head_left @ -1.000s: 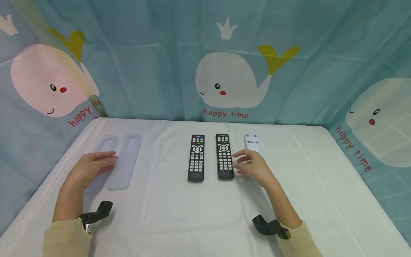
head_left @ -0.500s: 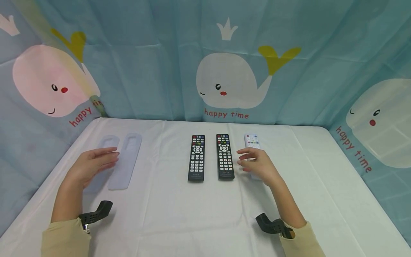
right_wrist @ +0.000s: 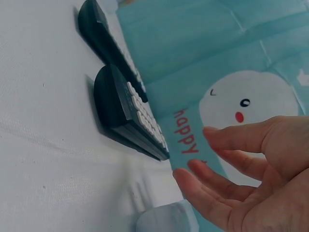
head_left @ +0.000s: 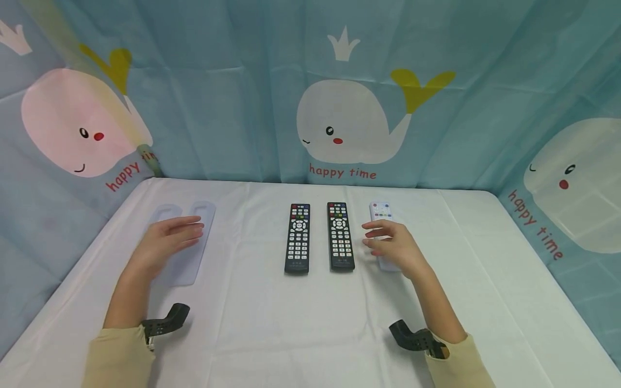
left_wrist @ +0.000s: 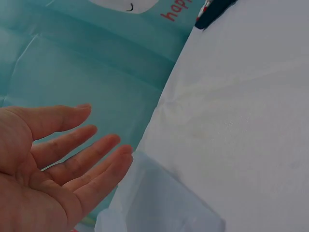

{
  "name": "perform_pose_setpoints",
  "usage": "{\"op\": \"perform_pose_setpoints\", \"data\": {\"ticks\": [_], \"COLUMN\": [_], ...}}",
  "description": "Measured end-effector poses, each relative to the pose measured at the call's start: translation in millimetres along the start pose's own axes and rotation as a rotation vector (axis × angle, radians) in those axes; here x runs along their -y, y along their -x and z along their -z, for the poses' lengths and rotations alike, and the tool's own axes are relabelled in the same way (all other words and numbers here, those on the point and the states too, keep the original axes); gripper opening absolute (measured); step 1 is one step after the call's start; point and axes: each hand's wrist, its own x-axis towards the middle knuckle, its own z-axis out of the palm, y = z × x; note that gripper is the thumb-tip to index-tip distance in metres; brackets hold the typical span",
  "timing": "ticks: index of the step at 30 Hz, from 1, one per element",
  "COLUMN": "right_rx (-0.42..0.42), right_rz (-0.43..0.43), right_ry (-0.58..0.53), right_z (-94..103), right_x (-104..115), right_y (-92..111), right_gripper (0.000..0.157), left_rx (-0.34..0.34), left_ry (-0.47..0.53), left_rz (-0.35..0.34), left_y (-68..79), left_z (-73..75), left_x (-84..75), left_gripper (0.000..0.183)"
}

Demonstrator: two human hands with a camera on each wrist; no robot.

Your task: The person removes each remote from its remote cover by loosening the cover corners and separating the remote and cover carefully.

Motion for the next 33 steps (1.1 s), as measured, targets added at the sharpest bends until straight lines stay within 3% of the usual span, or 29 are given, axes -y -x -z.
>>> {"op": "perform_pose_setpoints", "data": {"ticks": [12, 33], "right_rx": [-0.036, -0.11], "right_rz": [-0.001, 0.029], "right_ry": [0.038, 0.021], "right_z": [5.6, 19.4], "right_x": [0, -3], "right_y": [-3, 0], "right_gripper": [0.04, 0.042], "left_rx": [0.023, -0.038], "left_ry": [0.044, -0.002], "left_rz": [-0.115, -0.07], "left_y": [-4.0, -28.5], "left_z": [-39.4, -109.8], "left_x": [-12.7, -50.6], "left_gripper": [0.05, 0.046]}}
